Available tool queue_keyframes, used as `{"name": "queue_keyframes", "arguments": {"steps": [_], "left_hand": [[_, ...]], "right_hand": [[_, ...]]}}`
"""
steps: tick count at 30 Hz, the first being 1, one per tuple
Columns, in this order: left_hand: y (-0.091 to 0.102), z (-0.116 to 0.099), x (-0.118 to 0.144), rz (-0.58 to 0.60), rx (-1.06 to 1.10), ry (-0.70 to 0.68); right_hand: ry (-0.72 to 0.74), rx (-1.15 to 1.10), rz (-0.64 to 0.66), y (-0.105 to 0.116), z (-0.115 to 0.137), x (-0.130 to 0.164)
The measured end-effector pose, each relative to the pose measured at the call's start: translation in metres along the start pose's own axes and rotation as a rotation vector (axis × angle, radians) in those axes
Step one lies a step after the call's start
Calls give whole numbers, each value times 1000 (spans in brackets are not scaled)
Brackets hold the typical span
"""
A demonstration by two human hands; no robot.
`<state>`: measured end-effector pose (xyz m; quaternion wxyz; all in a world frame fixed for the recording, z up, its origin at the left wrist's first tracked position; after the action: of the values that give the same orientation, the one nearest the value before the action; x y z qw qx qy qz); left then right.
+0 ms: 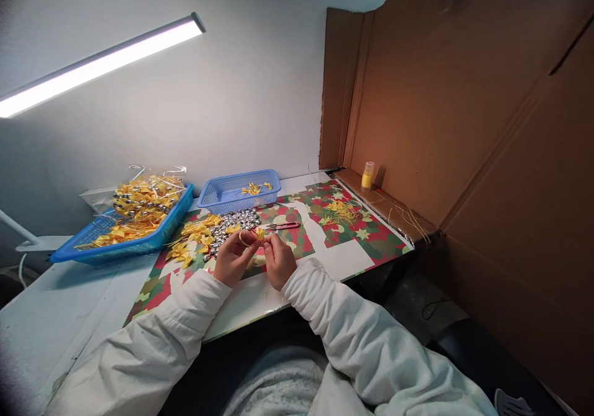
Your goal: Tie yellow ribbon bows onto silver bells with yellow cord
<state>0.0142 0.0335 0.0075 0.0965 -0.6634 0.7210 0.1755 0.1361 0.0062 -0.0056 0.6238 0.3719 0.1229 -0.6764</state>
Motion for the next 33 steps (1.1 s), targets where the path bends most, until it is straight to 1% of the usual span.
{"name": "queue_keyframes", "arguments": {"steps": [7,12,33], "left_hand": [[0,5,-2,21,162,119],[-1,7,-3,41,236,175],[-2,9,-3,59,322,255]], "right_hand": [[11,12,-19,1,1,1],[22,17,-21,1,1,0],[16,-8,-39,1,0,0]]}}
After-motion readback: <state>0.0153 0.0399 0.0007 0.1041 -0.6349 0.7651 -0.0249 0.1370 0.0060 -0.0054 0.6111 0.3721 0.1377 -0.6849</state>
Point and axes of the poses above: each hand's wrist, its own x-axis away from the middle knuckle, its own y-axis out of the back of the hand, z = x × y, the point moved 4 cm from there along -x, towards the middle knuckle, and after that the axes turned 13 degrees about y, right-handed, at the moved point
